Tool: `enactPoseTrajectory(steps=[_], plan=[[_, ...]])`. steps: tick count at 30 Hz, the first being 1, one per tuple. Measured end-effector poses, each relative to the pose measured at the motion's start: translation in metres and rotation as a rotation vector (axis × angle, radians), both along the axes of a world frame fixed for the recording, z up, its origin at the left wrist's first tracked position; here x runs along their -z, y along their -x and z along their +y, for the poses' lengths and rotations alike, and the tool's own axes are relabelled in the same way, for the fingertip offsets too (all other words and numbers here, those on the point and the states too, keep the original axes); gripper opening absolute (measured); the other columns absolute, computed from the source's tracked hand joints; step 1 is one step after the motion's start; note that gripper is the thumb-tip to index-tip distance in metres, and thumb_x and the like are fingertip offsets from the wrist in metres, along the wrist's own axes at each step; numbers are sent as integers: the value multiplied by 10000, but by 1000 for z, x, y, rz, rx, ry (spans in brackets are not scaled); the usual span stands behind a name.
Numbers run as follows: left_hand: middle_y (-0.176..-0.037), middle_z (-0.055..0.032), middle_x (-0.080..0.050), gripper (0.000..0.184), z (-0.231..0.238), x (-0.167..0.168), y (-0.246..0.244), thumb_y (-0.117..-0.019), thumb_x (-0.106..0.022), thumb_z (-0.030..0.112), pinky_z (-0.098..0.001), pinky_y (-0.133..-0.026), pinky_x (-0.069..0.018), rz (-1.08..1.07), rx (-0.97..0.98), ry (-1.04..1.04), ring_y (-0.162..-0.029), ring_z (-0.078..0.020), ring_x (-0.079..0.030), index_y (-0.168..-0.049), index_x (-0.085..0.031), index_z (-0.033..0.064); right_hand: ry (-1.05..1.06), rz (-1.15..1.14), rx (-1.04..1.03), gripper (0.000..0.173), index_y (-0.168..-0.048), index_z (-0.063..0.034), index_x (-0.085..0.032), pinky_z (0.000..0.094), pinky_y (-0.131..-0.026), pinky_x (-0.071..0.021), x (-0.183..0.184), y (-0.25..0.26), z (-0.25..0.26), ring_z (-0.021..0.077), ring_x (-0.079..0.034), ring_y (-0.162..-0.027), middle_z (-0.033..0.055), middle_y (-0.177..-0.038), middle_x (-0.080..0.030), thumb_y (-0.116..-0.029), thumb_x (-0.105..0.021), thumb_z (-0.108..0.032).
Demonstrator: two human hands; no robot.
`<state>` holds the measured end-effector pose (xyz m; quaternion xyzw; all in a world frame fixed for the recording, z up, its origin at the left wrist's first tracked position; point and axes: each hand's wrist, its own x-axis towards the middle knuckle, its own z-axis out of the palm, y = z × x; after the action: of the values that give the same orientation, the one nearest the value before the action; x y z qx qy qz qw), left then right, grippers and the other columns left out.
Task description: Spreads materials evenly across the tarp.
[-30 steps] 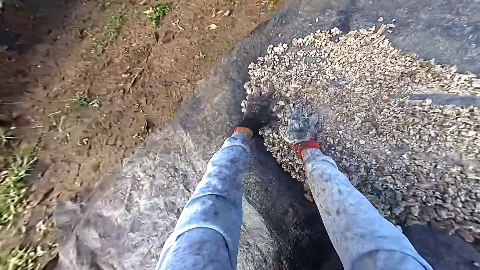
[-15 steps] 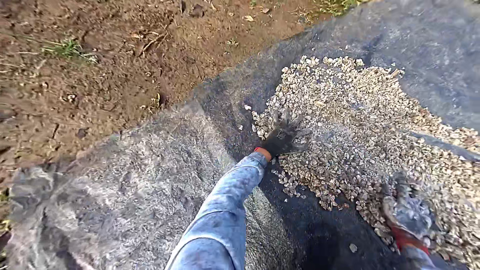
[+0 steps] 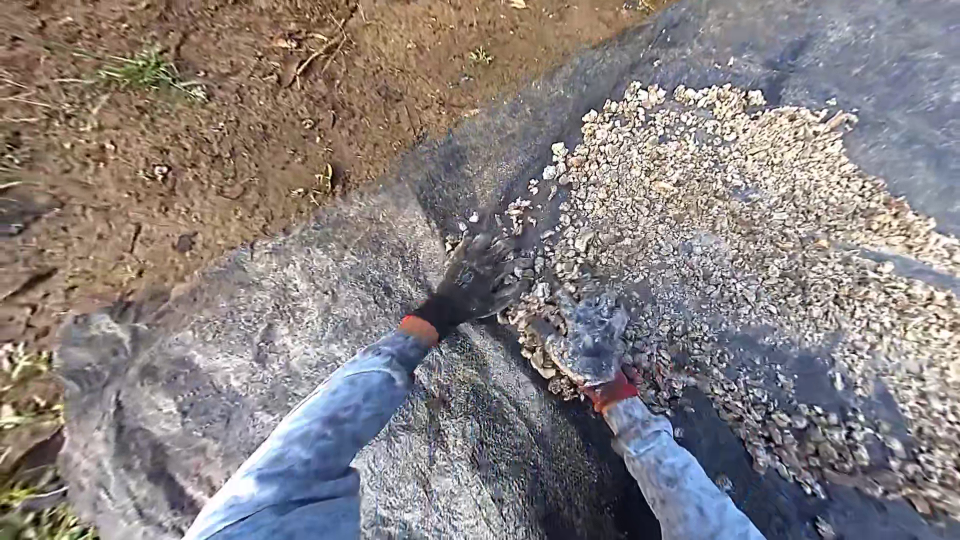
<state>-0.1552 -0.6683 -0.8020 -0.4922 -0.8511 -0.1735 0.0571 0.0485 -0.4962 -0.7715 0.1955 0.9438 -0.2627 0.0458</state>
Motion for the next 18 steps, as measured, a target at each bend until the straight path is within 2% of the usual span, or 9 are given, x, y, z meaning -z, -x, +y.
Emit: enactPoseTrajectory(steps=[1, 3, 4, 6, 9, 12, 15, 17, 18], plan=[[-1553, -119, -496, 572, -19, -7, -14, -958, -546, 563, -664, -1176, -251, -48, -30, 20, -1463, -417, -381, -1424, -625, 241, -36, 66, -79, 793, -1568, -222, -446, 724, -1180, -210, 9, 2, -10, 412, -282, -1530, 165, -1651, -345, -934, -570, -681], [-1620, -94, -405, 583, -55, -5, -35, -939, -581, 546, -670, -1204, -203, -80, -76, 76, -1517, -406, -290, -1456, -589, 278, -140, 119, -260, 819, -1598, -362, -364, 762, -1183, -91, 12, 22, -21, 413, -144, -1571, 108, -1710, -220, -899, -540, -752], [-1625, -93, -403, 571, -71, -1, -42, -921, -595, 537, -678, -1212, -181, -72, -85, 89, -1527, -410, -276, -1433, -615, 284, -200, 120, -312, 815, -1591, -424, -345, 766, -1183, -63, 7, 39, -25, 417, -124, -1575, 96, -1716, -204, -879, -536, -772], [-1594, -87, -454, 536, -105, 0, -51, -929, -543, 554, -681, -1203, -187, -38, -114, 119, -1510, -401, -320, -1368, -668, 272, -237, 163, -293, 830, -1599, -387, -346, 772, -1183, -50, 1, 71, -34, 446, -121, -1569, 134, -1712, -199, -887, -535, -769], [-1610, -116, -424, 590, -146, -7, -61, -930, -518, 598, -700, -1178, -197, -51, -252, 190, -1505, -415, -322, -1434, -609, 305, -207, 199, -202, 924, -1652, -286, -221, 793, -1169, -28, 3, 91, -68, 473, -25, -1573, 198, -1722, -69, -910, -551, -726], [-1656, -156, -318, 659, -157, -17, -68, -929, -519, 625, -751, -1174, -116, -122, -456, 128, -1538, -465, -194, -1498, -536, 293, -155, 209, -387, 842, -1574, -334, -420, 765, -1183, -11, 9, 72, -111, 471, -107, -1562, 180, -1700, -206, -843, -616, -703], [-1646, -199, -322, 670, -112, -31, -84, -927, -557, 560, -780, -1147, -131, -104, -399, 30, -1521, -520, -195, -1514, -521, 237, 46, 85, -556, 591, -1481, -362, -558, 669, -1238, -3, -14, 19, -103, 369, -120, -1586, 75, -1696, -276, -954, -552, -631], [-1651, -174, -332, 669, -73, -27, -90, -905, -601, 590, -799, -1156, -61, -151, -209, 33, -1530, -532, -156, -1494, -551, 278, 13, 245, -463, 418, -1378, -359, -664, 608, -1255, -176, -21, -21, -58, 278, -347, -1526, -2, -1593, -477, -1012, -523, -504], [-1686, -121, -279, 677, -56, -26, -87, -909, -633, 594, -792, -1161, 3, -229, -133, 77, -1556, -500, -78, -1519, -518, 324, -97, 297, -378, 394, -1372, -371, -665, 588, -1235, -269, -24, -41, -21, 242, -420, -1487, -42, -1560, -518, -1036, -482, -467]])
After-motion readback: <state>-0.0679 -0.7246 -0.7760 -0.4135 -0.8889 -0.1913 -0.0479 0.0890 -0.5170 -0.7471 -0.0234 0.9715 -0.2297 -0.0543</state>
